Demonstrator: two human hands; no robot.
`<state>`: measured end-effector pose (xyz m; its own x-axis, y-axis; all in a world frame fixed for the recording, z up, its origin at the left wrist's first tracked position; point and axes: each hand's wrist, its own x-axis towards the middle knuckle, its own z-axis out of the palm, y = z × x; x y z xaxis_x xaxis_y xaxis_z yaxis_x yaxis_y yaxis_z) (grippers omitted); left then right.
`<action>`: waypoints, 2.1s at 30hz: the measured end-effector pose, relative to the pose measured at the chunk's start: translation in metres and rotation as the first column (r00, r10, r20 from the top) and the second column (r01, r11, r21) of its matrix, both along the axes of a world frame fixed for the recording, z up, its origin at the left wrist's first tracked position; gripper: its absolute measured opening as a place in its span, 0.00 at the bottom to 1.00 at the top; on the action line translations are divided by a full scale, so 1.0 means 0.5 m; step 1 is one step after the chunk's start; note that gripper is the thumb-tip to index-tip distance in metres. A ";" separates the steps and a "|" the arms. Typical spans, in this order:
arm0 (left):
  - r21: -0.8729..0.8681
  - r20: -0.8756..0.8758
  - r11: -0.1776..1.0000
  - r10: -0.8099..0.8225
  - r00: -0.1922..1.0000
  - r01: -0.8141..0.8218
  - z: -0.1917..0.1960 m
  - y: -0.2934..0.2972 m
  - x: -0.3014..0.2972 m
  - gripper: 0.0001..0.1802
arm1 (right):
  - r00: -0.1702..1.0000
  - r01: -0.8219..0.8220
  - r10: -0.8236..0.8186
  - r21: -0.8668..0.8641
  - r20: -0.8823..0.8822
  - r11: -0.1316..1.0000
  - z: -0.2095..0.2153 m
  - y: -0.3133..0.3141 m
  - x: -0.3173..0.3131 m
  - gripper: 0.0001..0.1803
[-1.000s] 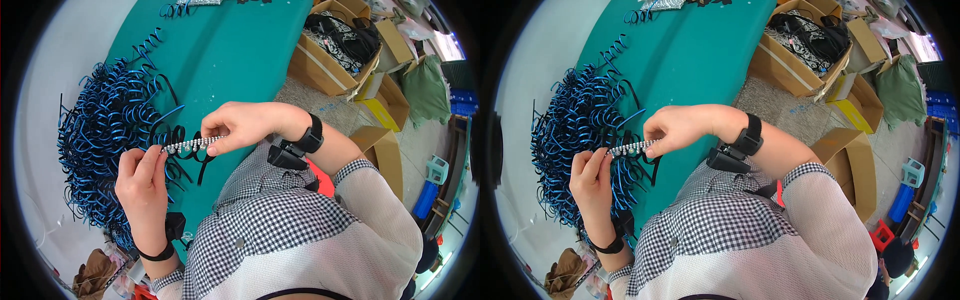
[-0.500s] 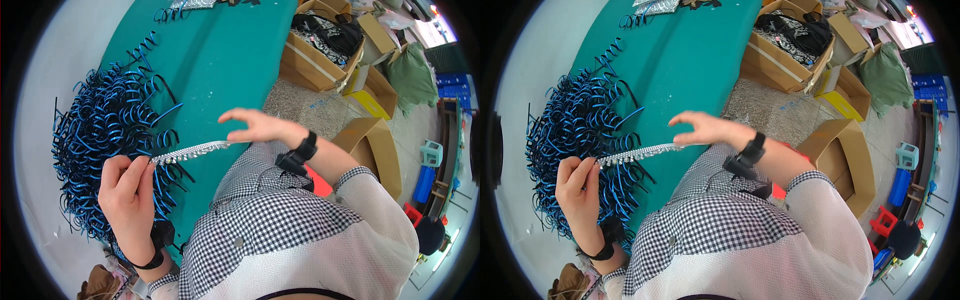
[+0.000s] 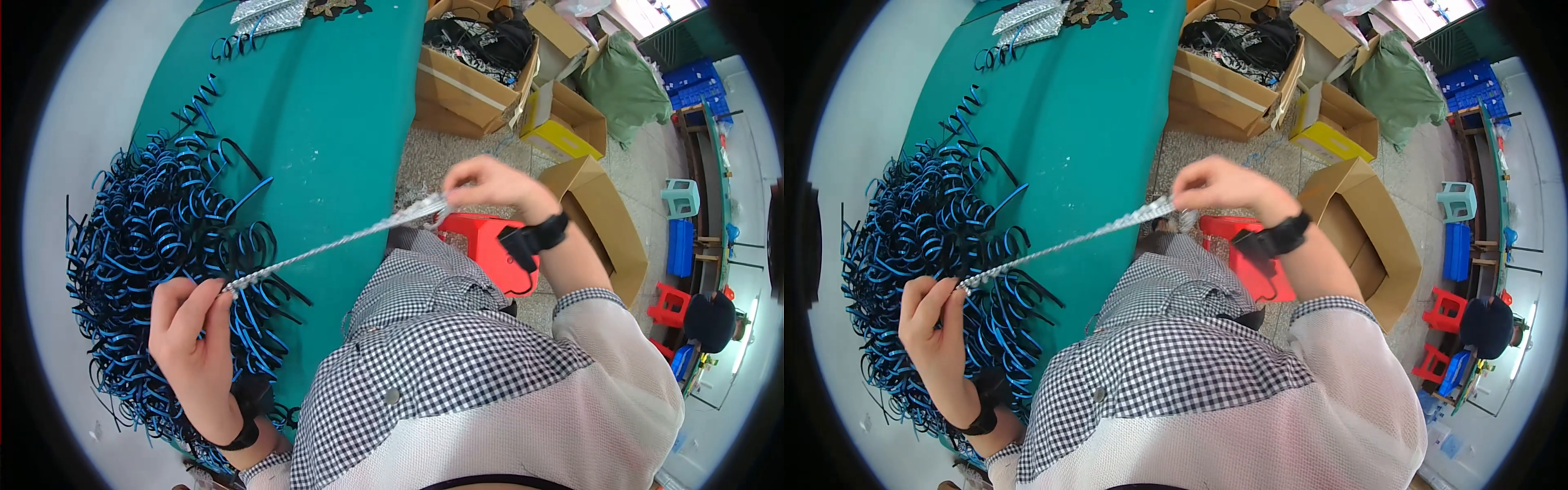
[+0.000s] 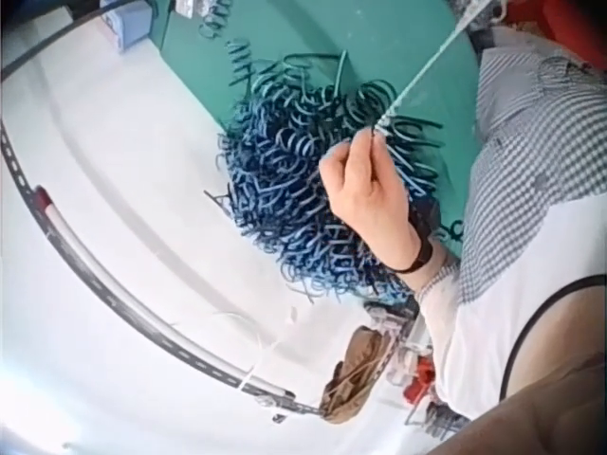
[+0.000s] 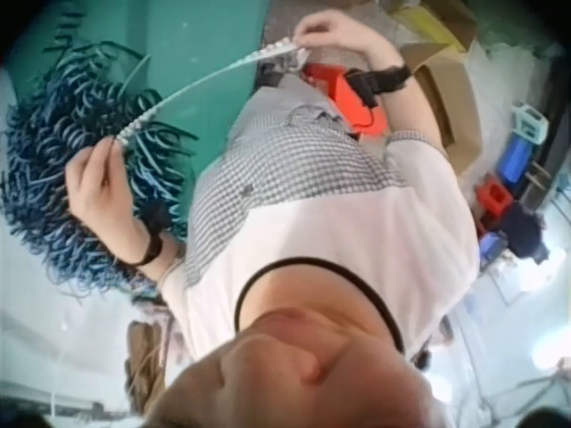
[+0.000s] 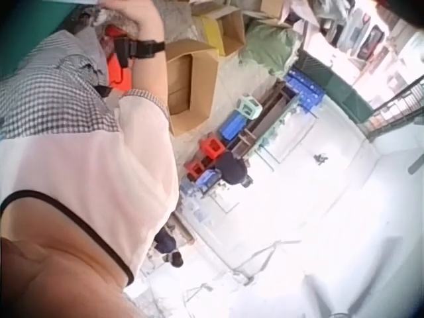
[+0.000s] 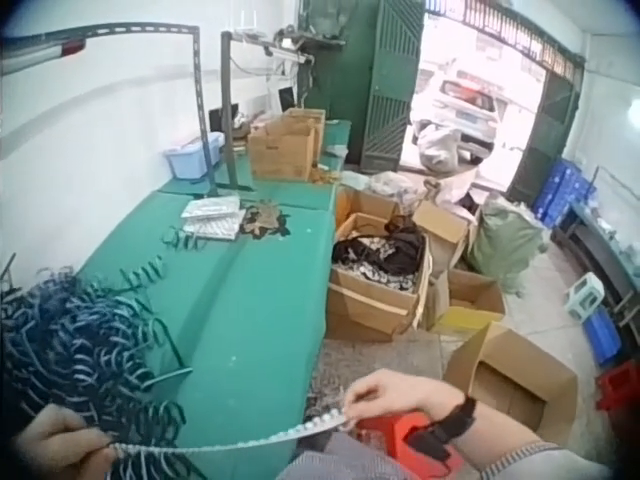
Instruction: The recorder is assembling decorative shoe components, specifically attaching a rhinestone strip to a black flexible band.
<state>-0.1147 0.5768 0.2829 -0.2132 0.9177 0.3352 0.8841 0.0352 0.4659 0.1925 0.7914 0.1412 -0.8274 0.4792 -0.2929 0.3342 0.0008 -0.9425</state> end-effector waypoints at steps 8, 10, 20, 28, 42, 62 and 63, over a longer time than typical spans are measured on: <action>0.043 0.159 0.997 -0.065 0.985 0.059 0.042 -0.035 0.014 0.11 | 0.964 0.195 -0.185 0.037 -0.192 0.980 0.195 0.050 0.078 0.05; 0.009 0.209 0.996 -0.084 0.974 0.084 0.047 -0.039 0.016 0.10 | 0.981 0.164 -0.155 0.070 -0.118 0.984 0.166 0.062 0.043 0.05; -0.126 0.176 0.990 0.079 0.981 -0.057 0.104 -0.087 0.051 0.08 | 0.878 -0.407 0.478 0.551 0.018 0.728 0.039 -0.019 -0.233 0.22; -0.142 0.015 0.957 0.259 0.966 -0.254 0.130 -0.115 0.082 0.08 | 0.648 -0.690 0.609 -0.015 -0.457 0.724 0.120 -0.176 -0.339 0.19; -0.100 0.222 0.990 0.124 0.967 -0.104 0.125 -0.163 0.062 0.11 | 0.704 -0.407 0.511 0.310 -0.494 0.859 0.310 -0.144 -0.263 0.04; 0.134 0.437 0.991 -0.044 0.899 -0.016 0.117 -0.185 0.049 0.10 | 0.546 -0.165 0.646 0.687 -0.534 0.708 0.383 -0.165 -0.250 0.08; 0.135 0.437 0.991 -0.049 0.898 -0.012 0.119 -0.186 0.047 0.10 | 0.549 -0.162 0.644 0.687 -0.533 0.708 0.385 -0.163 -0.251 0.08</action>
<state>-0.0912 0.4838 0.3423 -0.3497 0.8773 0.3288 0.5891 -0.0669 0.8053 0.0668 0.7099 0.3339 -0.7721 -0.1082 0.6262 -0.5895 0.4898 -0.6423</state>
